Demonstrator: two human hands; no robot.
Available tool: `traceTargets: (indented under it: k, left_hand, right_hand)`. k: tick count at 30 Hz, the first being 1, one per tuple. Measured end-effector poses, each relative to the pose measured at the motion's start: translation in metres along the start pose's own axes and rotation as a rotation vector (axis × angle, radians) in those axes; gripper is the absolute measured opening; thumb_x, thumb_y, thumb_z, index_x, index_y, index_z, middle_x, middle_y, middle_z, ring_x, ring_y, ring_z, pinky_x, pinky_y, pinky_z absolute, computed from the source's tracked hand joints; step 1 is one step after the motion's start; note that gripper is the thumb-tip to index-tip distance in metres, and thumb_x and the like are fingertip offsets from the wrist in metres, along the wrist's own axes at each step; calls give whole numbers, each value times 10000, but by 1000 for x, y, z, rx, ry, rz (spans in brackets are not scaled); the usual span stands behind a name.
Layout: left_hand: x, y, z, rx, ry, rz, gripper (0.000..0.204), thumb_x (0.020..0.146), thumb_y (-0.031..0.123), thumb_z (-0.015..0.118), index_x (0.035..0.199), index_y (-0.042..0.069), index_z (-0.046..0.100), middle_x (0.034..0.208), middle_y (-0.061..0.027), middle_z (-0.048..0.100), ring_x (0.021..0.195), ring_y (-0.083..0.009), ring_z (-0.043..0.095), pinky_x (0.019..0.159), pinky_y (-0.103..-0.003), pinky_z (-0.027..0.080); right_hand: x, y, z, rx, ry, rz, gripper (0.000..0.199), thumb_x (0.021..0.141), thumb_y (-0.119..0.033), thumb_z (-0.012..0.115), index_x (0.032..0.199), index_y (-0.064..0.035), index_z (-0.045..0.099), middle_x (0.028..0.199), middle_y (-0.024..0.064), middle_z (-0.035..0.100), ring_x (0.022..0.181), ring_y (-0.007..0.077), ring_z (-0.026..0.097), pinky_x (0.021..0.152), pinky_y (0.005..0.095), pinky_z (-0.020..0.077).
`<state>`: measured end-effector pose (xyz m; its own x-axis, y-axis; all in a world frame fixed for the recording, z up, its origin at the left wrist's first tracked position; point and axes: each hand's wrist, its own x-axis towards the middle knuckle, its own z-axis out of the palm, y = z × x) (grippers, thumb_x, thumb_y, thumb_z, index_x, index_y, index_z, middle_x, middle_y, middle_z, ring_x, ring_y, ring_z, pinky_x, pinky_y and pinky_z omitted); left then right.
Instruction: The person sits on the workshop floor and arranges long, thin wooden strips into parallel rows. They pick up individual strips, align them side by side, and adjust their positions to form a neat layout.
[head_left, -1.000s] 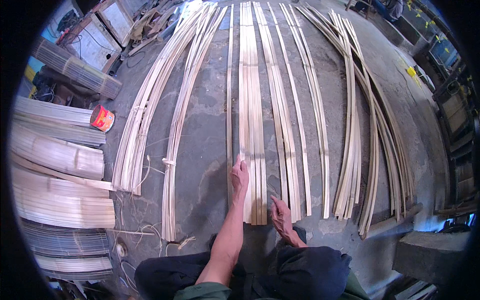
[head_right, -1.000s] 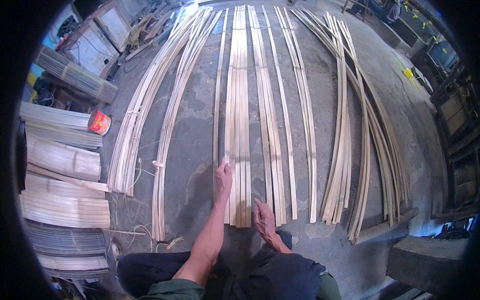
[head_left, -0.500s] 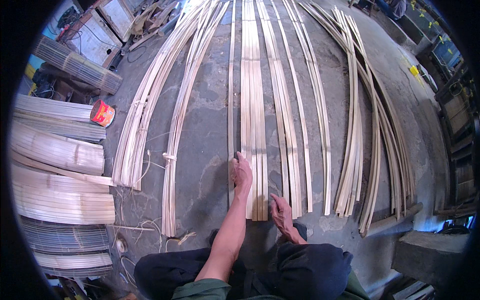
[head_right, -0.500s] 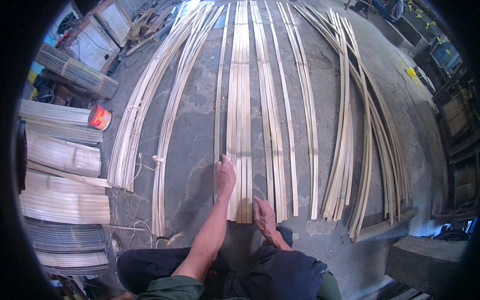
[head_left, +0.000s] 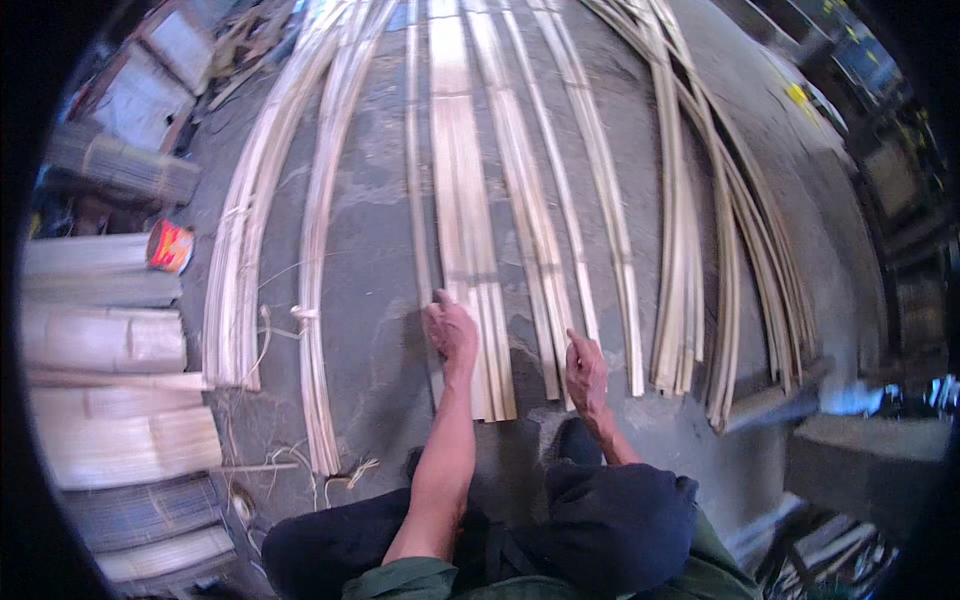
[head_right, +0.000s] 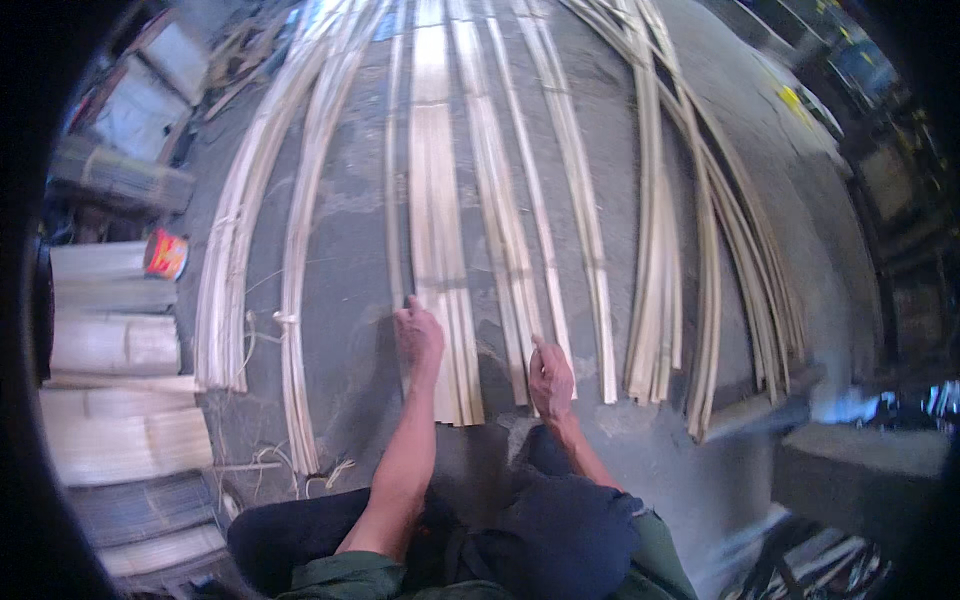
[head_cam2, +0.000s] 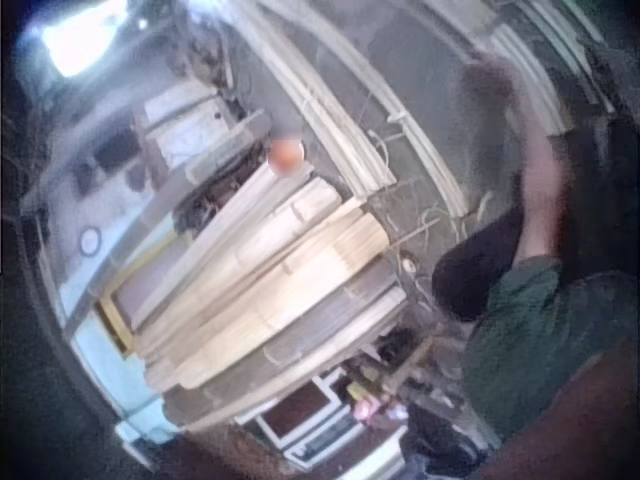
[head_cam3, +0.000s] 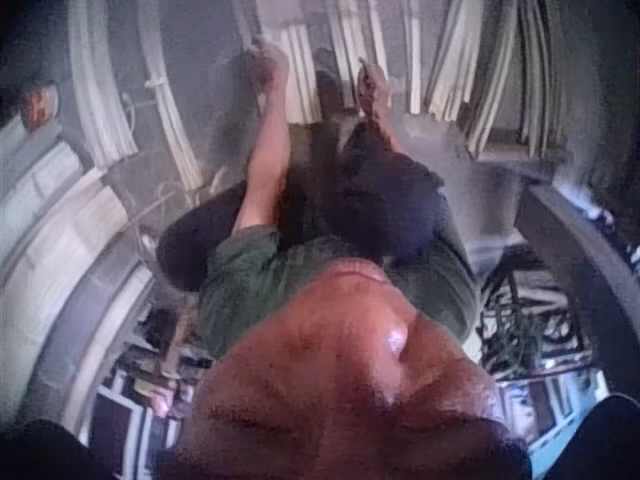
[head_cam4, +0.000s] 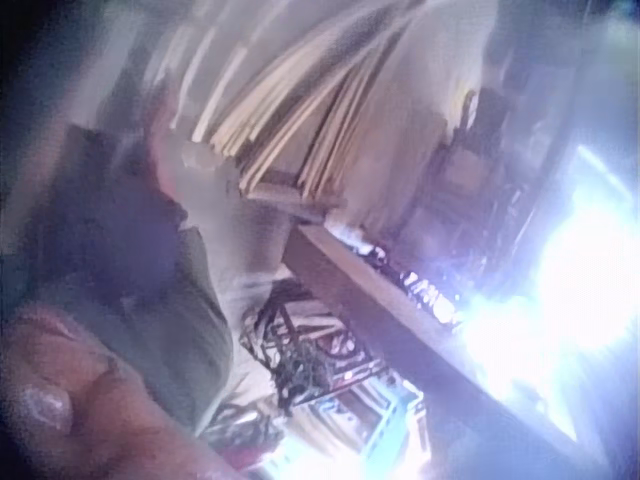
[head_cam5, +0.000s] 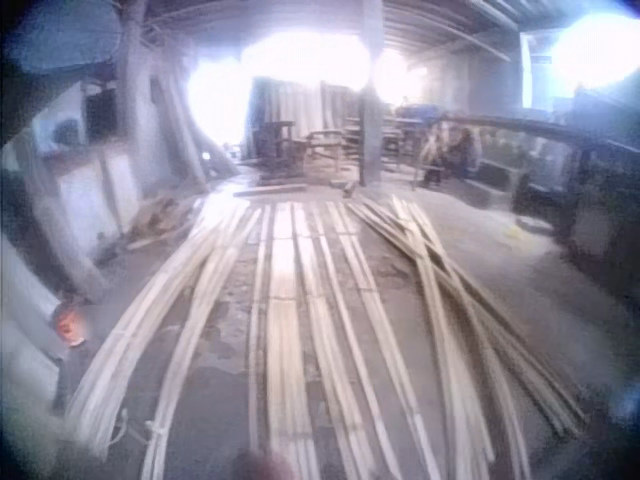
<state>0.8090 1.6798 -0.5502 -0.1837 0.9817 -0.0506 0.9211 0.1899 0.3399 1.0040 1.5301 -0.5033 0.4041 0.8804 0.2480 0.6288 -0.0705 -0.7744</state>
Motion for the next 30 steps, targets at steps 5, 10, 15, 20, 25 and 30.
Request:
traceTargets:
  k: [5, 10, 15, 20, 25, 30]
  left_hand:
    - [-4, -4, 12, -68, 102, 37, 518, 882, 157, 546, 1372, 26, 444, 1028, -165, 486, 946, -328, 536, 800, -436, 441]
    - [-30, 36, 1, -141, 234, 196, 525, 846, 182, 591, 1333, 29, 466, 1105, -173, 475, 1033, -348, 497, 881, -463, 407]
    - [-66, 80, 17, -284, 40, 502, 572, 862, 178, 599, 1387, 24, 432, 1364, -220, 452, 1303, -373, 406, 1073, -522, 308]
    - [-106, 106, 25, -162, -135, 696, 654, 877, 246, 592, 1448, 25, 360, 1512, -200, 302, 1409, -357, 275, 1155, -516, 192]
    - [-109, 95, 40, -7, -165, 755, 706, 896, 315, 558, 1476, 12, 293, 1566, -175, 217, 1458, -326, 187, 1161, -557, 139]
    - [-111, 103, 42, -32, -222, 724, 719, 909, 347, 528, 1496, 30, 258, 1591, -143, 164, 1472, -324, 144, 1160, -575, 115]
  right_hand:
    - [16, 67, -51, -364, 85, 77, 334, 867, -107, 616, 1193, -39, 590, 928, 172, 587, 859, 361, 578, 740, 469, 466]
    - [15, 92, -77, -518, 58, 182, 437, 858, -171, 640, 1265, -52, 532, 1028, 186, 583, 970, 390, 553, 846, 480, 448]
    - [15, 96, -78, -432, 6, 171, 400, 865, -176, 636, 1230, -52, 528, 1006, 208, 599, 939, 386, 575, 814, 472, 465]
    - [21, 65, -91, -268, 2, 448, 309, 903, -149, 620, 1186, -45, 552, 710, 132, 565, 622, 283, 556, 596, 407, 460]
    - [13, 23, -90, 30, 204, 268, 297, 920, -102, 620, 1195, -24, 542, 603, 36, 426, 552, 102, 413, 503, 286, 368]
    - [13, 5, -69, 64, 104, 248, 479, 923, -94, 623, 1380, -30, 494, 650, 13, 405, 568, 89, 378, 506, 254, 359]
